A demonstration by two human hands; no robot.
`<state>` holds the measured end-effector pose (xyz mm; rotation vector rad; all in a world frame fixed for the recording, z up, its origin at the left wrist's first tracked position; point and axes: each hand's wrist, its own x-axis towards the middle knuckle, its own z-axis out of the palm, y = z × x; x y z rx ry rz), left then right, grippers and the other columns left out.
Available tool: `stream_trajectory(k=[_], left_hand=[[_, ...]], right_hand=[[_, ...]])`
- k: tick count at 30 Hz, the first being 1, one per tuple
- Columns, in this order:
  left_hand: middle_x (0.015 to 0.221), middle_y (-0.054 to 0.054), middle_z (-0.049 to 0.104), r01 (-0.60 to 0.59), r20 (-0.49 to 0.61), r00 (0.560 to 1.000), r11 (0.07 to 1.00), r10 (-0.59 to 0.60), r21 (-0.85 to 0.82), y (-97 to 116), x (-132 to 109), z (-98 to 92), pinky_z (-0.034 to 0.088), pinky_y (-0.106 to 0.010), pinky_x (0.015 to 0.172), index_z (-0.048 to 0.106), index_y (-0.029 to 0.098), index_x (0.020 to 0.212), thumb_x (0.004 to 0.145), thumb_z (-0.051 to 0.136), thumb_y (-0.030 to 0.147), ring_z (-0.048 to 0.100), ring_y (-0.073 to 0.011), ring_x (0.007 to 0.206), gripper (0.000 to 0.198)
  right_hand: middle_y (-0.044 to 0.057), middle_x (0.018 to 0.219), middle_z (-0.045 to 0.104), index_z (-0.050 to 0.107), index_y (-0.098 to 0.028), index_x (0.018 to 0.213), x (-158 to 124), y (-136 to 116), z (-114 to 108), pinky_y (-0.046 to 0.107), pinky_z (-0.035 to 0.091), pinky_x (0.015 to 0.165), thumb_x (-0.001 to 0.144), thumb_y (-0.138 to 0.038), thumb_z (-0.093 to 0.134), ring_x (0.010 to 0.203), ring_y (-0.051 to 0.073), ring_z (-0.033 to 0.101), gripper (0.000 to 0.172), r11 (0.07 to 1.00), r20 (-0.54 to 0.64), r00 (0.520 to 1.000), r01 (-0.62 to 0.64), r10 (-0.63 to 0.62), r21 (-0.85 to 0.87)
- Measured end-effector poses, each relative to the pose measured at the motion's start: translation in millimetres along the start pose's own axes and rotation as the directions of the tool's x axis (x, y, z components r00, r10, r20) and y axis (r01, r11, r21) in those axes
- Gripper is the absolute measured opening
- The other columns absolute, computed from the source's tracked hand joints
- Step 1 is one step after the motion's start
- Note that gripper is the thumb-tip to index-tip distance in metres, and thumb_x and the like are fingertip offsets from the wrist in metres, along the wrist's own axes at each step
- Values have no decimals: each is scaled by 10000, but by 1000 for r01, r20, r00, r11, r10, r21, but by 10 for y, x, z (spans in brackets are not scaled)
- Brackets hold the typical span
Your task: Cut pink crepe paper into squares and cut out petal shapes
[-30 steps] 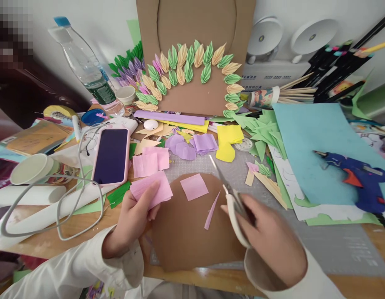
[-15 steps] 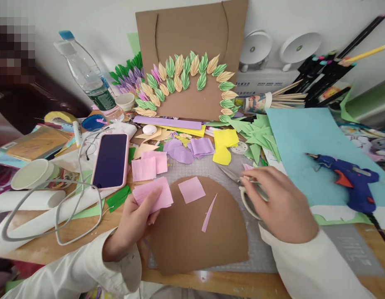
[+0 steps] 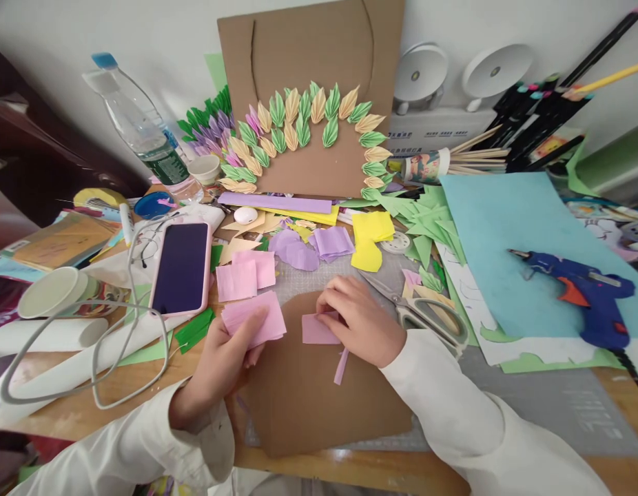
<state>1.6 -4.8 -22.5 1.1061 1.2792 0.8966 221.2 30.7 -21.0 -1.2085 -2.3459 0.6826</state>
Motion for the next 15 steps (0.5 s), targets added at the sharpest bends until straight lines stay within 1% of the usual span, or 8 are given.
stream_trajectory(k=[2, 4, 5, 7, 9, 11, 13, 15], left_hand=[[376, 62, 378, 13, -15, 1000, 999, -12, 32, 13, -7, 2, 267, -192, 404, 410, 188, 470, 904, 491, 427, 348, -56, 367, 502], [377, 57, 383, 26, 8, 1000, 996, -27, 85, 32, -20, 13, 267, -193, 397, 415, 187, 465, 899, 487, 435, 354, -60, 369, 504], [382, 52, 389, 34, 48, 998, 993, -40, 115, 41, -28, 21, 264, -194, 390, 417, 186, 464, 898, 482, 441, 357, -63, 370, 507], [421, 44, 424, 24, 198, 979, 988, -54, 154, 57, -42, 34, 273, -191, 394, 449, 176, 502, 900, 478, 428, 379, -69, 394, 472], [505, 43, 452, -34, 387, 922, 989, -25, 145, 63, -50, 36, 305, -184, 437, 472, 166, 571, 891, 513, 372, 398, -71, 460, 383], [567, 54, 421, -109, 537, 843, 987, 28, 120, 55, -47, 24, 306, -179, 474, 458, 166, 613, 871, 557, 299, 369, -67, 514, 307], [576, 62, 372, -164, 614, 788, 978, 52, 128, 34, -37, 3, 279, -180, 473, 428, 165, 607, 848, 589, 256, 321, -64, 528, 303], [559, 69, 348, -191, 646, 762, 971, 55, 143, 8, -31, -16, 262, -180, 458, 419, 165, 600, 826, 606, 229, 302, -61, 517, 300]], right_hand=[[49, 864, 557, 584, -204, 798, -68, -62, -86, 338, 505, 695, 900, -187, 571, 799, 190, 566, 104, 973, -20, 1000, 17, -13, 229], [41, 875, 549, 591, -225, 805, -136, -149, -143, 323, 514, 716, 896, -240, 595, 823, 182, 575, 92, 883, -42, 999, 46, -30, 466], [45, 906, 550, 596, -233, 807, -166, -196, -149, 319, 518, 735, 894, -256, 603, 868, 186, 578, 90, 840, -59, 998, 57, -30, 539], [55, 1004, 559, 604, -242, 817, -207, -285, -109, 327, 516, 805, 886, -257, 618, 988, 200, 571, 72, 795, -73, 997, 50, -7, 605], [57, 1073, 559, 608, -241, 833, -222, -351, -15, 320, 505, 840, 883, -228, 620, 1047, 198, 562, 53, 797, -53, 998, 8, 30, 604], [52, 1065, 562, 598, -233, 840, -219, -386, 93, 281, 502, 777, 887, -206, 606, 979, 174, 580, 54, 801, -16, 998, -37, 57, 598], [36, 973, 569, 576, -226, 835, -213, -396, 178, 259, 484, 696, 897, -211, 586, 856, 149, 578, 65, 788, 12, 997, -63, 71, 612], [13, 861, 561, 553, -224, 821, -215, -399, 224, 264, 465, 668, 907, -229, 570, 777, 143, 555, 87, 768, 23, 996, -79, 84, 635]])
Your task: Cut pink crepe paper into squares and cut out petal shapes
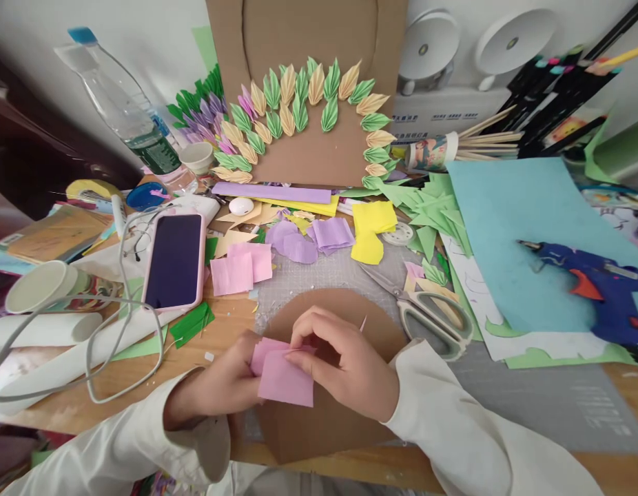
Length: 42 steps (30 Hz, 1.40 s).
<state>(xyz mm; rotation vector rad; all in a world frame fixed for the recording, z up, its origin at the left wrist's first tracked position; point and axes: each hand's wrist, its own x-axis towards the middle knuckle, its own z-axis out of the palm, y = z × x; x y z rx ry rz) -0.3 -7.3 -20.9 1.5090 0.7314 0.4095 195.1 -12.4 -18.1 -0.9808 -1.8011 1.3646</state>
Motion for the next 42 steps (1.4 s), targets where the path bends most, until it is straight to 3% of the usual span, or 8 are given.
stream_trajectory(k=[5, 10, 15, 22, 29, 35, 38, 42], left_hand=[[571, 68, 374, -55, -40, 998, 998, 54, -36, -22, -18, 2, 263, -174, 454, 478, 153, 631, 760, 593, 110, 319, -55, 509, 178], [690, 4, 515, -163, -210, 968, 979, 135, -122, 18, -20, -20, 341, -198, 507, 620, 130, 867, 878, 549, 269, 421, -94, 583, 156], [822, -32, 576, -209, -294, 930, 975, 221, 72, 23, 1, -15, 433, -258, 676, 611, 159, 924, 843, 641, 312, 524, -150, 737, 175], [973, -44, 584, -256, -491, 804, 940, 336, 224, -38, 28, 13, 437, -300, 867, 572, 205, 1011, 910, 539, 121, 554, -169, 955, 135], [1144, -90, 527, -221, -320, 904, 951, 283, 217, -13, 14, 42, 438, -329, 956, 449, 198, 1206, 924, 495, 108, 522, -185, 1100, 300], [1204, -111, 523, -242, -293, 908, 946, 299, 216, -39, 40, 53, 421, -351, 1005, 432, 197, 1245, 939, 440, 92, 497, -199, 1178, 324], [1098, -77, 593, -171, -375, 895, 962, 242, 212, -64, 35, 41, 456, -312, 923, 524, 201, 1146, 939, 482, 139, 561, -180, 1054, 220], [751, 2, 616, -45, -510, 852, 986, 123, 162, -27, 34, 24, 440, -209, 605, 630, 184, 900, 878, 619, 238, 544, -115, 670, 60]], right_hand=[[-11, 814, 560, 548, -236, 870, -34, -3, 37, 230, 475, 641, 907, -238, 573, 741, 125, 559, 45, 995, -101, 992, -66, 74, 81], [-10, 874, 603, 584, -266, 1001, -45, -13, 68, 201, 512, 668, 906, -244, 584, 766, 118, 587, 97, 992, -275, 958, -52, 81, 112], [0, 815, 575, 579, -241, 901, -43, -35, 108, 230, 519, 626, 912, -230, 560, 712, 137, 573, 24, 998, -373, 926, -40, 58, 56], [13, 867, 528, 495, -248, 896, -62, 88, 175, 281, 497, 727, 921, -216, 538, 812, 165, 556, 58, 1000, -381, 925, -19, 12, -15], [13, 860, 563, 520, -226, 920, -35, 120, 165, 260, 469, 667, 902, -132, 513, 754, 145, 553, 96, 988, -261, 965, -33, -7, -150], [28, 879, 584, 535, -224, 912, -30, 98, 156, 283, 476, 677, 912, -154, 518, 782, 161, 572, 72, 979, -265, 963, -12, -44, -205], [18, 838, 590, 537, -228, 878, -28, 97, 119, 280, 474, 642, 924, -214, 527, 736, 157, 572, 49, 985, -268, 964, -48, 2, -165], [24, 860, 601, 544, -242, 946, -59, 113, 84, 286, 504, 671, 933, -287, 524, 786, 176, 602, 51, 996, -293, 954, -80, 62, -49]])
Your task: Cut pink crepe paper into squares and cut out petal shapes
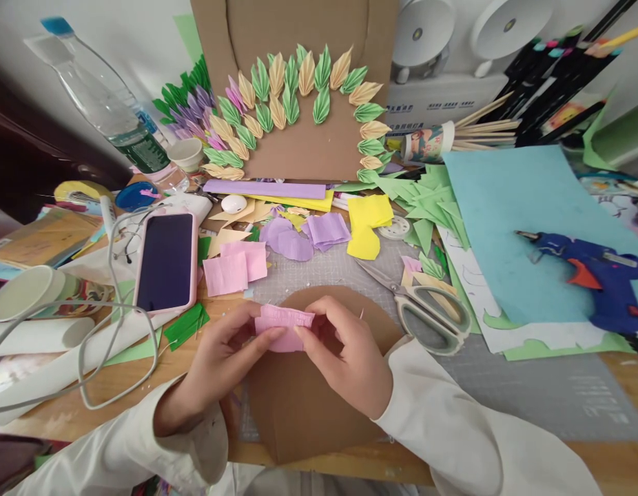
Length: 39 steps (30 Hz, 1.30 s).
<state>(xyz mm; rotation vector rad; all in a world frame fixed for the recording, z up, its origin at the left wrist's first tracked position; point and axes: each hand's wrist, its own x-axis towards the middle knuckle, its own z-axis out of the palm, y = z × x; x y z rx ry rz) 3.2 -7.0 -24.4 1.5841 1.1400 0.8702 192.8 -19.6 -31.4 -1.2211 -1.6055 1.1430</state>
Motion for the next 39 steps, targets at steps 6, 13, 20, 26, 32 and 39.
stream_trajectory(k=[6, 13, 20, 26, 32, 39], left_hand=[[659, 16, 576, 114, 1, 993, 967, -117, -226, 71, 29, 39, 403, -185, 524, 626, 153, 781, 804, 694, 273, 502, -93, 587, 140], [656, 12, 539, 250, 246, 953, 920, -178, -301, 71, -33, 23, 411, -186, 517, 590, 149, 759, 852, 631, 309, 488, -88, 571, 190], [610, -25, 579, 330, 442, 871, 921, -212, -208, 118, -70, -1, 424, -196, 479, 612, 134, 732, 895, 549, 353, 526, -102, 522, 281], [606, -52, 616, 232, 524, 843, 961, -120, -152, 143, -54, 5, 455, -194, 489, 630, 131, 713, 915, 492, 344, 576, -117, 530, 324], [628, -55, 632, 257, 521, 843, 952, -135, -168, 149, -50, 5, 478, -194, 511, 651, 127, 736, 927, 496, 332, 584, -110, 535, 320], [596, -53, 631, 221, 519, 852, 946, -69, -238, 161, -45, 26, 464, -177, 477, 652, 117, 714, 935, 491, 333, 579, -101, 502, 348]], right_hand=[[-30, 687, 512, 483, -225, 842, -71, -24, 29, 244, 430, 533, 949, -322, 481, 589, 126, 517, 145, 998, 108, 994, -30, 35, -51], [-53, 610, 402, 385, -231, 745, -63, -51, 8, 242, 367, 511, 983, -242, 386, 523, 110, 417, 238, 980, 85, 993, 95, -81, -176], [-71, 566, 347, 305, -230, 690, -42, -70, 6, 231, 320, 472, 975, -250, 406, 470, 89, 386, 303, 966, 85, 992, 113, -95, -232], [-74, 557, 380, 352, -221, 691, -77, -116, 32, 220, 316, 479, 987, -244, 393, 464, 76, 407, 300, 967, 100, 991, 115, -94, -229], [-60, 562, 426, 363, -220, 684, -94, -123, 47, 224, 345, 497, 981, -274, 398, 488, 85, 448, 304, 966, 98, 993, 82, -60, -244], [-61, 488, 410, 371, -221, 640, -78, -122, 47, 230, 304, 441, 955, -205, 436, 411, 86, 421, 321, 883, -29, 972, 199, -233, -425]])
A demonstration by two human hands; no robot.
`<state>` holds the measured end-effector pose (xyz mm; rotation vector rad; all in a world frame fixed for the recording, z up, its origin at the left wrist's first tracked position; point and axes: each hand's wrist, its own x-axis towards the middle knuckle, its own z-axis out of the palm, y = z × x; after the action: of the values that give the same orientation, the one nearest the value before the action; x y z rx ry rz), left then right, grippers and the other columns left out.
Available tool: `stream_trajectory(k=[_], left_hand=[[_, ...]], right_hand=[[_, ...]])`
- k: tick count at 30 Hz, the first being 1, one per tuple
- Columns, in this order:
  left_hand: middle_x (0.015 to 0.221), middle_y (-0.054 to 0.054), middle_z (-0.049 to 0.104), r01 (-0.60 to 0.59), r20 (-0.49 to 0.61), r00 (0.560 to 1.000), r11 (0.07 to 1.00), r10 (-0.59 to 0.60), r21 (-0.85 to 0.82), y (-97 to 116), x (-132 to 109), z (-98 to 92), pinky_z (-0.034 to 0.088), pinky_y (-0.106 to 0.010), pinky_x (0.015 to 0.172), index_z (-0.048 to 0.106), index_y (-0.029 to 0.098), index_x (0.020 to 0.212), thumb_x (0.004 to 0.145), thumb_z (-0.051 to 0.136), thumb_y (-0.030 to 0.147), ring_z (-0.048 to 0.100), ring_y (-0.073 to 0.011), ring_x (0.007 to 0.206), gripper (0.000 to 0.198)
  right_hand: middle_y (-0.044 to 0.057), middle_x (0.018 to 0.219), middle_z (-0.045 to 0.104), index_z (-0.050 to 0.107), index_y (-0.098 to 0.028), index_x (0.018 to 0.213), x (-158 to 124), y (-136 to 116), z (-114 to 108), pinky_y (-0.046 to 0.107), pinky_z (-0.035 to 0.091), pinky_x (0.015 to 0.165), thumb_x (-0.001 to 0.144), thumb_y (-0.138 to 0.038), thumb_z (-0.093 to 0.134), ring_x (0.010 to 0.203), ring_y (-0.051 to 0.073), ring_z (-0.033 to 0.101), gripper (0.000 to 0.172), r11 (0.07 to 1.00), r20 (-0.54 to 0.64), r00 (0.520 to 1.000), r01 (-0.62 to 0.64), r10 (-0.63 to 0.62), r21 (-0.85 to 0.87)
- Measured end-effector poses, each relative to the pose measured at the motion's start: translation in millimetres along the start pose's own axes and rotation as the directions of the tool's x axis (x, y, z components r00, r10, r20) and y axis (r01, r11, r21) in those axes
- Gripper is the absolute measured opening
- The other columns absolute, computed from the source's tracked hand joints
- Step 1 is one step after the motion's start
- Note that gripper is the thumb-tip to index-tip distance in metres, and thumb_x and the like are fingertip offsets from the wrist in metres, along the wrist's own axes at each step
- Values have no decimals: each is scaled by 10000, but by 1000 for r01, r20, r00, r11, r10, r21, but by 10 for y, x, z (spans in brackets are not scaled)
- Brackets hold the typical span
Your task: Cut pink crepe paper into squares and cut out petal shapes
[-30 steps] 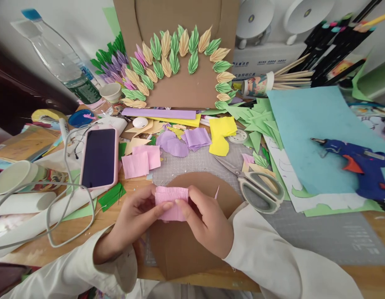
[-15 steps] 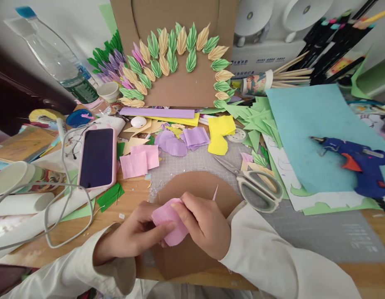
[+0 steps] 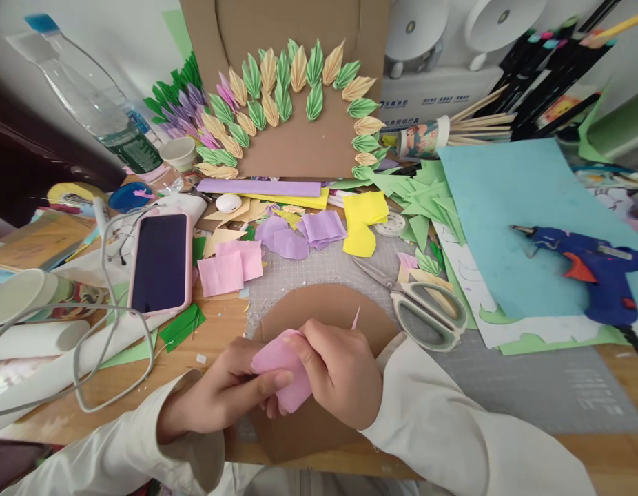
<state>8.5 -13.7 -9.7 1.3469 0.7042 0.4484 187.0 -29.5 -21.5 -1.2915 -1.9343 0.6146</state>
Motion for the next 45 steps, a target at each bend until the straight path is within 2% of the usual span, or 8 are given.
stream_trajectory(k=[7, 12, 15, 19, 25, 32, 37, 45], left_hand=[[523, -31, 605, -240, 33, 971, 968, 238, 76, -36, -14, 26, 419, -149, 427, 656, 96, 714, 950, 473, 253, 556, -81, 430, 337], [465, -48, 614, -258, 56, 966, 954, 252, 152, -61, -16, -26, 437, -161, 453, 647, 103, 660, 954, 459, 230, 579, -103, 440, 371], [493, -44, 621, -188, -3, 981, 962, 193, 199, -70, 15, -56, 433, -164, 446, 656, 110, 677, 972, 433, 275, 567, -95, 436, 405], [582, -65, 652, -269, 8, 959, 899, 284, 346, -78, 50, -71, 466, -204, 538, 672, 108, 770, 991, 339, 252, 585, -111, 517, 425], [510, -45, 643, -350, 117, 936, 898, 331, 266, -55, 21, -45, 477, -178, 500, 661, 124, 727, 983, 412, 317, 615, -108, 472, 407], [516, -67, 657, -355, 165, 931, 912, 326, 203, -16, -28, -6, 483, -190, 509, 688, 110, 751, 980, 410, 368, 627, -126, 502, 443], [512, -46, 627, -108, -35, 993, 983, 114, 149, 31, -5, 48, 429, -168, 459, 687, 110, 692, 956, 449, 433, 575, -97, 462, 480], [543, -64, 643, 66, -178, 983, 995, -52, 75, 25, -25, 206, 427, -183, 464, 683, 95, 657, 914, 473, 532, 549, -92, 450, 549]], right_hand=[[-65, 477, 403, 366, -211, 617, 24, 31, 57, 214, 298, 440, 966, -219, 439, 400, 70, 402, 357, 995, -50, 995, 88, -86, 48], [-49, 473, 449, 411, -208, 624, 37, 13, 21, 213, 326, 449, 977, -210, 418, 408, 78, 423, 353, 987, -85, 984, 160, -158, 13], [-23, 483, 510, 480, -201, 700, 42, -18, -79, 235, 341, 458, 998, -207, 366, 430, 101, 449, 319, 954, -133, 947, 279, -291, -106], [-19, 456, 515, 491, -199, 758, 39, -31, -176, 277, 303, 425, 1003, -197, 339, 399, 120, 385, 288, 862, -74, 871, 464, -486, -206], [-16, 531, 618, 551, -214, 757, 52, 43, -68, 239, 413, 478, 984, -210, 412, 461, 111, 554, 266, 959, -162, 945, 274, -283, -76], [-19, 539, 629, 575, -202, 687, 80, 66, 1, 210, 411, 473, 954, -256, 483, 453, 93, 544, 288, 967, -95, 977, 204, -191, 152], [-58, 496, 532, 533, -201, 688, 100, 121, 2, 174, 368, 394, 941, -263, 512, 399, 70, 473, 262, 974, -99, 994, 66, -46, 216], [-74, 484, 498, 494, -214, 688, 52, 122, -40, 190, 365, 405, 920, -263, 531, 391, 74, 453, 240, 968, -194, 981, 25, 25, 249]])
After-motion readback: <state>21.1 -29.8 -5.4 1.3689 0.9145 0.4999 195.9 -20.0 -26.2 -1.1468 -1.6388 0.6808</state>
